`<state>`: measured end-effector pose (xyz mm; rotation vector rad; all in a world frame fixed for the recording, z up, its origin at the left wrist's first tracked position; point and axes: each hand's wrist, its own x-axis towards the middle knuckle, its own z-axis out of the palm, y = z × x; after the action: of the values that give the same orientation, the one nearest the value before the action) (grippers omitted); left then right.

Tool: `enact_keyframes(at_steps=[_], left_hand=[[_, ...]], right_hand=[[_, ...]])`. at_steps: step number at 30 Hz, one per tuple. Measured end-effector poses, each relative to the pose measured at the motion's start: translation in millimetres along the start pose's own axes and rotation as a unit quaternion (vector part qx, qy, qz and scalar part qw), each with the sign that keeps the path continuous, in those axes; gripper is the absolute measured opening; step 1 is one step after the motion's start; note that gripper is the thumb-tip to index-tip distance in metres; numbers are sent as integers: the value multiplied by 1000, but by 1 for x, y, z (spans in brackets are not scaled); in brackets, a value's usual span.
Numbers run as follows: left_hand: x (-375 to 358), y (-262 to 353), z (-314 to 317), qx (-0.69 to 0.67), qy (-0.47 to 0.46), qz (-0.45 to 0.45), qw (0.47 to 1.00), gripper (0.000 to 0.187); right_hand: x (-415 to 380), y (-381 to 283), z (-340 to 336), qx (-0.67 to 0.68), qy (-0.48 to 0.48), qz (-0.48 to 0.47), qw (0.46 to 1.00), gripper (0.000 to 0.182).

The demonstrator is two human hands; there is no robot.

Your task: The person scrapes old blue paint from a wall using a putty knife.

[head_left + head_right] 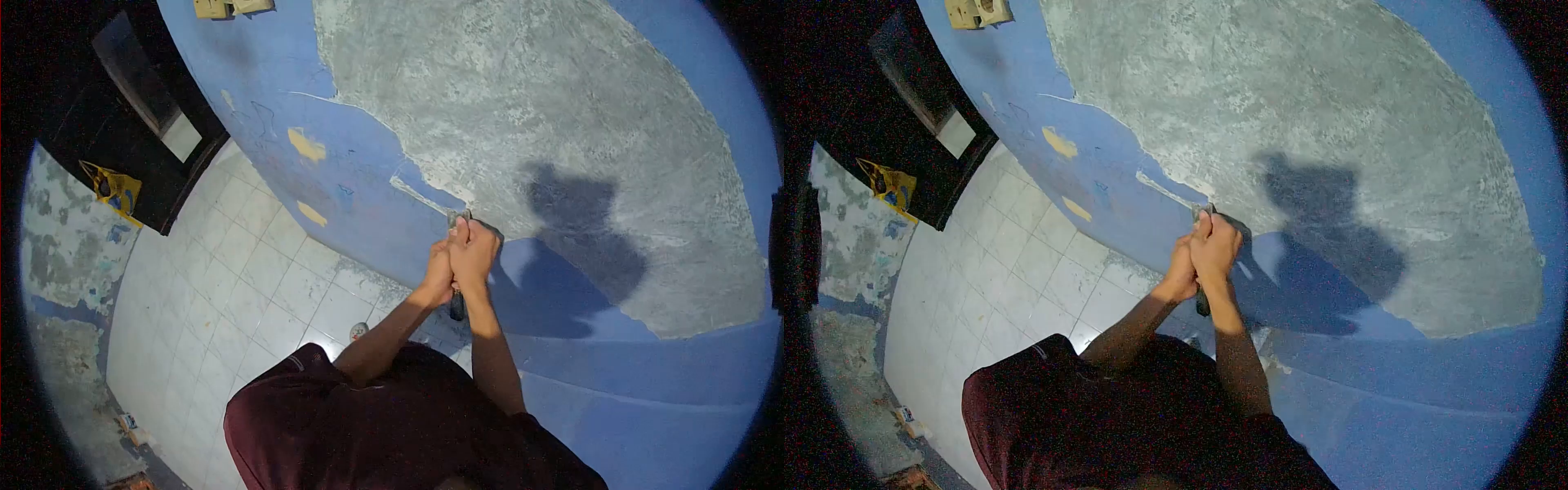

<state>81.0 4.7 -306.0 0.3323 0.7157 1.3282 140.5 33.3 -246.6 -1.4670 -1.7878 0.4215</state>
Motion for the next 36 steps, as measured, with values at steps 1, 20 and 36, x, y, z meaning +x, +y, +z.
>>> enact_keyframes(at_steps=[1, 20, 36], left_hand=[[2, -1, -3, -1, -36, -5, 999, 42], [-41, -16, -76, 288, -119, -110, 944, 86], [-267, -130, -375, 204, -173, -410, 872, 95]], right_hand=[[2, 0, -2, 15, -14, 16, 1000, 28], [-20, 23, -15, 107, -33, 60, 992, 24], [-143, 87, 19, 587, -225, 428, 649, 17]])
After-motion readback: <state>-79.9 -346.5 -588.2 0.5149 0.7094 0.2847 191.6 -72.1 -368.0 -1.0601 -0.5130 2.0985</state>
